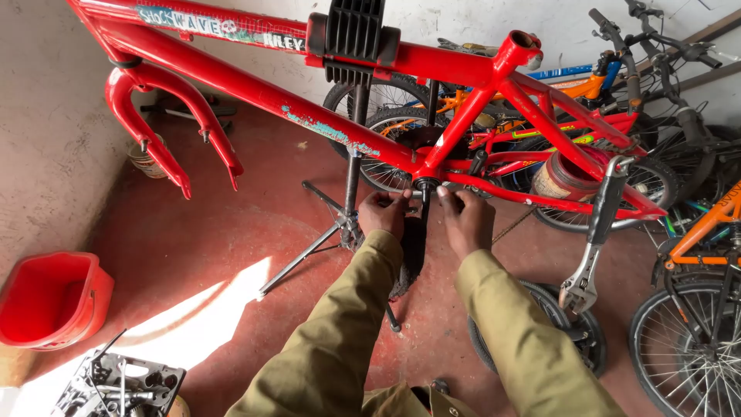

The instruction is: Tightening the bottom bracket of a bicycle on a repair stand and then adjusting the seat and pedal components using tools.

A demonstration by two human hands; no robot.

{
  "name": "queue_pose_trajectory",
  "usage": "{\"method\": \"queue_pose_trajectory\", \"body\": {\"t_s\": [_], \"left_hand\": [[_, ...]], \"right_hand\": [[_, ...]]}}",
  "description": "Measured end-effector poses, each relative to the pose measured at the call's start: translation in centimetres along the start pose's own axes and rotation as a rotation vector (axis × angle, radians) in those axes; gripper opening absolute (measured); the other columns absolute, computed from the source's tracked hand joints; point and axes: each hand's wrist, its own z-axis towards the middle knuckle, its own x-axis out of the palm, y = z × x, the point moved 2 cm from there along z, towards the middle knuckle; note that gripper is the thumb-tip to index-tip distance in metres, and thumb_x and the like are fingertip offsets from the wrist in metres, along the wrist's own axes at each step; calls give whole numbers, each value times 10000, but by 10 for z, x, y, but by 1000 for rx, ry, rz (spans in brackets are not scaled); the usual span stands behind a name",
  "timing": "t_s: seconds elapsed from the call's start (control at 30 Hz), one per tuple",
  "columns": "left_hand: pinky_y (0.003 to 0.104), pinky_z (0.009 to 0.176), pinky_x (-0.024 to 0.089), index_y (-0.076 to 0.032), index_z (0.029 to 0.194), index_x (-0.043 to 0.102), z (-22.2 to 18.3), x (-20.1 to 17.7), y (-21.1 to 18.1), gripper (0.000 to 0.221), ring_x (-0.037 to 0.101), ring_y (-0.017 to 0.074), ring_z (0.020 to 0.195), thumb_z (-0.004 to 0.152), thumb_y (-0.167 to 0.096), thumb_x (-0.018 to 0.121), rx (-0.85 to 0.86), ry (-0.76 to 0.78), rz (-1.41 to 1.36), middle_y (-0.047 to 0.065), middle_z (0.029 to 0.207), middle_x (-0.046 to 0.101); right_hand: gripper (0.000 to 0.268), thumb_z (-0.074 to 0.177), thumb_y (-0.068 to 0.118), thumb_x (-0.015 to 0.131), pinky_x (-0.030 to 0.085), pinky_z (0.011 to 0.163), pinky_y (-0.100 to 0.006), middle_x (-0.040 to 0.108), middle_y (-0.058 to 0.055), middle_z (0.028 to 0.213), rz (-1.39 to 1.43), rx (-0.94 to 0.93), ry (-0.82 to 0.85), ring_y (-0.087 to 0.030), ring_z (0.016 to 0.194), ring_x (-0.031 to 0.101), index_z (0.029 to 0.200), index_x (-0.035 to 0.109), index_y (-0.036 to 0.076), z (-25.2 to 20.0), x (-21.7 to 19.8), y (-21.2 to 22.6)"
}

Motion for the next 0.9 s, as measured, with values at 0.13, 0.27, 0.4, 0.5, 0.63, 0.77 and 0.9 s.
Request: {"method": "queue_pose_trajectory", "body": {"t_s": [0.13,0.27,0.4,0.5,0.63,0.77,0.9], "left_hand": [[194,534,457,-122,669,680,-5,-13,6,224,623,129,488,631,-284,830,-61,-2,12,38,525,641],[234,579,480,-92,730,688,-6,-15,21,264,624,156,554,646,-300,826,-107,64,-14,69,586,658],[236,584,507,-71,806,699,-5,-13,32,244,663,163,658,678,-244,816,-117,207,-142,104,643,675],[226,589,500,-66,812,700,-24,-13,11,218,662,168,712,703,-225,802,-92,314,-175,106,670,684],[253,590,509,-43,836,719,-30,3,12,270,633,162,701,675,-223,838,-34,364,-168,124,685,680],[231,552,511,-34,832,724,-34,11,14,247,619,142,645,683,-196,834,-13,377,-209,117,665,675],[195,523,495,-1,832,710,-57,0,-12,261,552,100,577,715,-216,803,-124,421,-321,119,660,675]], "right_hand": [[189,852,264,589,493,365,-257,638,-25,574,309,357,64,-128,452,604,766,711,148,-6,10,-22],[265,803,-105,494,577,684,-428,557,-212,872,837,526,144,-290,826,597,1036,618,-82,-20,-13,-4],[388,779,-167,506,589,756,-416,636,-236,1023,966,323,223,-254,862,658,1148,574,-71,-20,-23,-7],[389,766,-175,537,597,742,-405,641,-260,1030,935,203,227,-267,866,667,1141,574,-77,-22,-31,1],[375,761,-174,566,597,730,-412,641,-278,998,883,121,234,-306,861,669,1120,593,-68,-25,-31,7],[321,765,-154,604,602,682,-387,647,-277,949,790,39,181,-301,835,672,1075,614,-69,-31,-35,18],[300,760,-117,648,574,699,-286,692,-177,896,684,-86,143,-178,823,669,1039,658,-8,-37,-41,31]]}}
